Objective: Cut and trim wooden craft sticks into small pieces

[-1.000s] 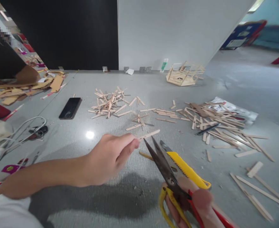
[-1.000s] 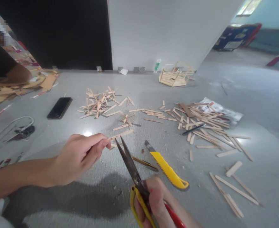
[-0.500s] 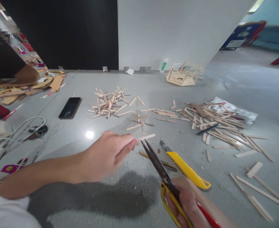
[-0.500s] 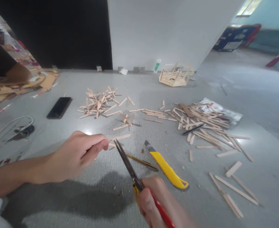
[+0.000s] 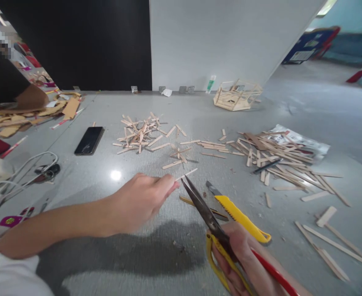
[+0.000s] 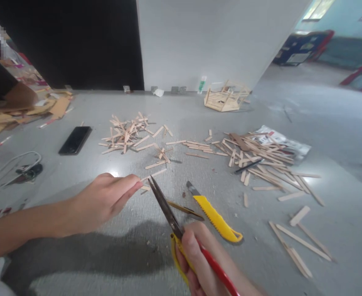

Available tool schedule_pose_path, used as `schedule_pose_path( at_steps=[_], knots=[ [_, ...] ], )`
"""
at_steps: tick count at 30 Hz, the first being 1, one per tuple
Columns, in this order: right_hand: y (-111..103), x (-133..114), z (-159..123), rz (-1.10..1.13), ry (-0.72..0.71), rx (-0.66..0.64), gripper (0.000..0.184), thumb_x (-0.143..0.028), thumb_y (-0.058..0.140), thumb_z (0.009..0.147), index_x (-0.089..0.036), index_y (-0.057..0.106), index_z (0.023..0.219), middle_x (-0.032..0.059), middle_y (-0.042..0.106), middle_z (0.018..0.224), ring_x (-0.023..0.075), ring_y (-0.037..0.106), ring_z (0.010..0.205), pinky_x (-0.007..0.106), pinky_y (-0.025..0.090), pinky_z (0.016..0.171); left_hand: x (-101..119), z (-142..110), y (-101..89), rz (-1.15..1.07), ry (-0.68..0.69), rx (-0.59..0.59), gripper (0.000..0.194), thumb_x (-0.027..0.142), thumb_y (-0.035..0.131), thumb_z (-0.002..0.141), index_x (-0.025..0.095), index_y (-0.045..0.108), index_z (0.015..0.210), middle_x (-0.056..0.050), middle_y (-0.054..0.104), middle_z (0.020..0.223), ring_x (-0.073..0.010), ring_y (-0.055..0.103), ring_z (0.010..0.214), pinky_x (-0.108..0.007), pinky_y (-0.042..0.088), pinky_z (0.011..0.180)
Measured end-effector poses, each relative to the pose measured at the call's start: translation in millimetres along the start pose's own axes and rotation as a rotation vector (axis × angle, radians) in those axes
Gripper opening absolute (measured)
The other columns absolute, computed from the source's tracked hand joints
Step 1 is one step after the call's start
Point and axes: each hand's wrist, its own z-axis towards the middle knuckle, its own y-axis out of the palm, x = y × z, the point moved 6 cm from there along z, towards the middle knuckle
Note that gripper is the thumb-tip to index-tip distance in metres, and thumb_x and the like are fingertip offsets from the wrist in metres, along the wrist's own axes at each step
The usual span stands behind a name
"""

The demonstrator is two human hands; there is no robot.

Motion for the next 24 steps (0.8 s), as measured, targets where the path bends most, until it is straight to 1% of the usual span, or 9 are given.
schedule_pose_path(
  at_steps=[3, 6, 8, 10, 11, 14, 18, 20, 24],
  knots=[
    [4, -1, 2, -0.019, -0.045, -0.058, 0.068, -0.090, 0.032, 0.078, -0.023, 0.044, 0.077, -0.0090, 0.037, 0.051, 0.0060, 0.032, 0.040, 0.019, 0.031, 0.040, 0, 3, -7.8, -0.068, -0.013, 0.027, 0.032, 0.023, 0.032, 0.105, 0.018, 0.048, 0.078, 0.008, 0.030, 0.055, -0.0091, 0.026, 0.047, -0.026, 0.024, 0.048],
    [8, -5, 4, -0.005, -0.192, -0.096, 0.065, -0.088, 0.037, 0.079, -0.023, 0.044, 0.081, -0.0089, 0.041, 0.054, 0.0061, 0.035, 0.039, 0.021, 0.035, 0.040, 2, 7, -16.5, -0.194, -0.012, 0.069, 0.030, 0.020, 0.036, 0.104, 0.018, 0.047, 0.076, 0.008, 0.031, 0.055, -0.0079, 0.027, 0.047, -0.024, 0.025, 0.048],
    [8, -10, 4, 0.006, -0.286, -0.066, 0.065, -0.087, 0.041, 0.078, -0.023, 0.044, 0.082, -0.0081, 0.046, 0.059, 0.0047, 0.036, 0.038, 0.021, 0.038, 0.040, 2, 8, -19.3, -0.306, -0.028, 0.082, 0.028, 0.018, 0.036, 0.103, 0.017, 0.050, 0.078, 0.009, 0.033, 0.054, -0.0067, 0.028, 0.046, -0.022, 0.027, 0.047],
    [9, -13, 2, 0.004, -0.323, -0.049, 0.065, -0.087, 0.042, 0.078, -0.022, 0.044, 0.082, -0.0070, 0.048, 0.062, 0.0043, 0.038, 0.039, 0.022, 0.040, 0.041, 1, 7, -19.5, -0.401, -0.060, 0.088, 0.027, 0.018, 0.036, 0.102, 0.017, 0.052, 0.081, 0.009, 0.037, 0.054, -0.0056, 0.031, 0.045, -0.020, 0.030, 0.047],
    [11, -15, 2, 0.002, -0.330, -0.048, 0.065, -0.087, 0.043, 0.077, -0.022, 0.044, 0.080, -0.0074, 0.047, 0.061, 0.0043, 0.037, 0.039, 0.022, 0.041, 0.042, 1, 7, -19.1, -0.433, -0.076, 0.091, 0.027, 0.018, 0.036, 0.103, 0.016, 0.053, 0.082, 0.009, 0.039, 0.054, -0.0054, 0.033, 0.044, -0.020, 0.031, 0.047],
    [13, -23, -2, -0.012, -0.381, -0.006, 0.067, -0.089, 0.042, 0.075, -0.022, 0.045, 0.076, -0.0084, 0.043, 0.056, 0.0052, 0.037, 0.040, 0.022, 0.040, 0.042, 1, 5, -17.8, -0.475, -0.107, 0.098, 0.028, 0.020, 0.037, 0.102, 0.017, 0.054, 0.081, 0.008, 0.041, 0.053, -0.0053, 0.034, 0.043, -0.020, 0.031, 0.045],
    [13, -32, -4, -0.046, -0.431, 0.068, 0.069, -0.090, 0.038, 0.076, -0.021, 0.048, 0.076, -0.0076, 0.042, 0.054, 0.0064, 0.037, 0.041, 0.023, 0.042, 0.045, 1, 5, -18.1, -0.513, -0.148, 0.100, 0.031, 0.022, 0.037, 0.103, 0.016, 0.054, 0.078, 0.007, 0.041, 0.051, -0.0051, 0.034, 0.042, -0.020, 0.030, 0.045],
    [15, -36, -3, -0.087, -0.423, 0.054, 0.071, -0.092, 0.037, 0.073, -0.022, 0.046, 0.071, -0.0070, 0.041, 0.053, 0.0067, 0.036, 0.040, 0.023, 0.039, 0.042, 1, 6, -18.5, -0.534, -0.170, 0.088, 0.033, 0.024, 0.036, 0.103, 0.015, 0.055, 0.078, 0.007, 0.042, 0.051, -0.0052, 0.035, 0.043, -0.020, 0.030, 0.045],
    [19, -41, 1, -0.137, -0.410, -0.012, 0.071, -0.095, 0.038, 0.069, -0.024, 0.039, 0.062, -0.0063, 0.037, 0.049, 0.0068, 0.034, 0.038, 0.022, 0.028, 0.036, 1, 5, -19.2, -0.566, -0.201, 0.076, 0.035, 0.025, 0.036, 0.103, 0.014, 0.056, 0.077, 0.006, 0.043, 0.050, -0.0050, 0.035, 0.043, -0.019, 0.031, 0.046]
  ],
)
